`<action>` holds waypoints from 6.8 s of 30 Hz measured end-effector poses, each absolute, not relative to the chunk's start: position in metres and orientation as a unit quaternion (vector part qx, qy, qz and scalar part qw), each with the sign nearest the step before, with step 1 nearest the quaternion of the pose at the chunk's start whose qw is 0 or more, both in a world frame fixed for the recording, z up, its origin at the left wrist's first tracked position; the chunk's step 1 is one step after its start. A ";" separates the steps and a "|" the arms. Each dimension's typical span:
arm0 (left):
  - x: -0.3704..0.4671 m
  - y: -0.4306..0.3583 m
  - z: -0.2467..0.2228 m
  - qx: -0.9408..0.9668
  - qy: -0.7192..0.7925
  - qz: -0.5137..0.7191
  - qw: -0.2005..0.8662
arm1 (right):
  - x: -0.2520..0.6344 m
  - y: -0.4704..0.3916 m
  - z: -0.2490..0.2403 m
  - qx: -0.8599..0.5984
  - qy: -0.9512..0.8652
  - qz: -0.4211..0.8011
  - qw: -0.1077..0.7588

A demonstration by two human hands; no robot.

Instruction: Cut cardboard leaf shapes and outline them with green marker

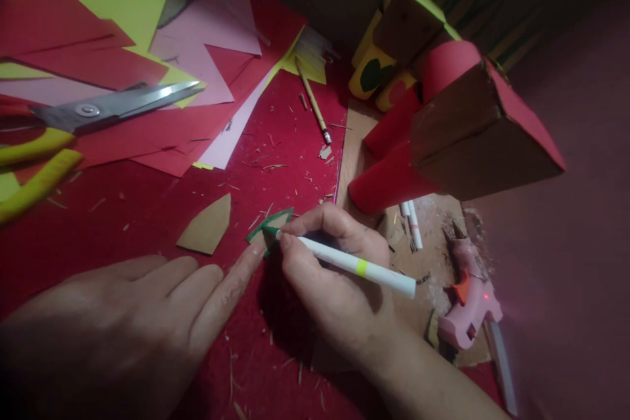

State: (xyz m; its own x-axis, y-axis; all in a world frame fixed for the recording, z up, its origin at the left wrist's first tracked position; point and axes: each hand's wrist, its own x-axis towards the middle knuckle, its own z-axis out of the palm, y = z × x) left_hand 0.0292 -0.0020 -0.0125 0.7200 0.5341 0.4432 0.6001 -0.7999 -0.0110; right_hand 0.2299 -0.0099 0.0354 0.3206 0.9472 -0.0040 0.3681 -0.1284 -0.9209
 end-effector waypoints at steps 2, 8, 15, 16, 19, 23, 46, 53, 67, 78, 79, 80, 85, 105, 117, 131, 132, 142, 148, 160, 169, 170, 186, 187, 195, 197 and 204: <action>0.029 -0.001 -0.009 -0.926 -0.304 -0.209 0.081 | 0.228 -0.008 0.036 -0.681 -0.476 0.312 0.461; 0.031 0.002 0.010 -0.943 -0.297 -0.122 0.085 | 0.222 -0.003 0.044 -0.678 -0.470 0.288 0.486; 0.031 0.002 0.010 -0.945 -0.293 -0.127 0.071 | 0.226 -0.010 0.040 -0.677 -0.494 0.265 0.477; 0.031 0.002 0.009 -0.944 -0.294 -0.130 0.070 | 0.226 -0.011 0.039 -0.677 -0.496 0.265 0.475; 0.032 0.002 0.008 -0.943 -0.293 -0.138 0.070 | 0.228 -0.012 0.036 -0.678 -0.496 0.262 0.474; 0.031 0.000 0.008 -0.941 -0.303 -0.138 0.065 | 0.229 -0.011 0.037 -0.683 -0.504 0.276 0.451; 0.032 0.001 0.009 -0.942 -0.305 -0.130 0.045 | 0.229 -0.014 0.039 -0.672 -0.518 0.334 0.409; 0.032 0.001 0.010 -0.945 -0.291 -0.129 0.078 | 0.227 -0.015 0.033 -0.676 -0.473 0.294 0.482; 0.031 0.000 0.007 -0.944 -0.291 -0.136 0.079 | 0.222 -0.008 0.043 -0.681 -0.457 0.282 0.497; 0.031 0.001 0.004 -0.943 -0.287 -0.145 0.084 | 0.221 -0.001 0.044 -0.670 -0.476 0.281 0.496; 0.031 0.001 0.004 -0.944 -0.284 -0.144 0.088 | 0.221 -0.001 0.043 -0.670 -0.477 0.280 0.495; 0.031 0.001 0.004 -0.944 -0.281 -0.144 0.092 | 0.221 -0.001 0.043 -0.671 -0.477 0.280 0.494; 0.031 0.001 0.004 -0.944 -0.283 -0.146 0.083 | 0.220 -0.001 0.042 -0.671 -0.475 0.282 0.495; 0.030 0.001 0.003 -0.949 -0.267 -0.140 0.089 | 0.225 -0.004 0.038 -0.637 -0.440 0.292 0.562; 0.032 -0.001 -0.023 -0.917 -0.287 -0.258 0.106 | 0.228 -0.007 0.031 -0.623 -0.461 0.290 0.562; -0.006 0.084 0.020 -0.930 -0.307 -0.197 -0.039 | 0.237 -0.006 0.024 -0.544 -0.741 0.170 0.354; -0.006 0.089 0.024 -0.936 -0.296 -0.178 -0.071 | 0.237 -0.004 0.023 -0.541 -0.750 0.169 0.340; -0.006 0.093 0.026 -0.953 -0.272 -0.107 -0.073 | 0.245 -0.001 0.015 -0.528 -0.754 0.174 0.351; -0.003 0.088 -0.002 -0.944 -0.265 -0.195 0.034 | 0.243 -0.004 0.020 -0.540 -0.713 0.174 0.411; -0.007 0.074 0.033 -0.947 -0.161 -0.267 -0.073 | 0.231 -0.006 0.027 -0.537 -0.457 0.418 0.573; -0.002 0.052 0.016 -0.955 -0.127 -0.240 0.122 | 0.218 0.003 0.036 -0.548 -0.407 0.515 0.519; -0.001 0.052 0.014 -0.955 -0.130 -0.235 0.124 | 0.216 0.004 0.037 -0.558 -0.417 0.502 0.512; 0.000 0.044 0.014 -0.955 -0.180 -0.211 0.104 | 0.203 -0.001 0.034 -0.599 -0.575 0.268 0.488; 0.000 0.044 0.015 -0.956 -0.179 -0.204 0.110 | 0.204 -0.003 0.033 -0.606 -0.567 0.265 0.490; -0.004 0.042 0.010 -0.969 -0.181 -0.156 0.069 | 0.207 0.001 0.029 -0.590 -0.565 0.291 0.498; -0.005 0.041 0.008 -0.971 -0.193 -0.136 0.037 | 0.206 0.002 0.029 -0.577 -0.585 0.287 0.493; -0.005 0.039 0.004 -0.969 -0.198 -0.147 0.009 | 0.202 0.001 0.034 -0.590 -0.605 0.245 0.475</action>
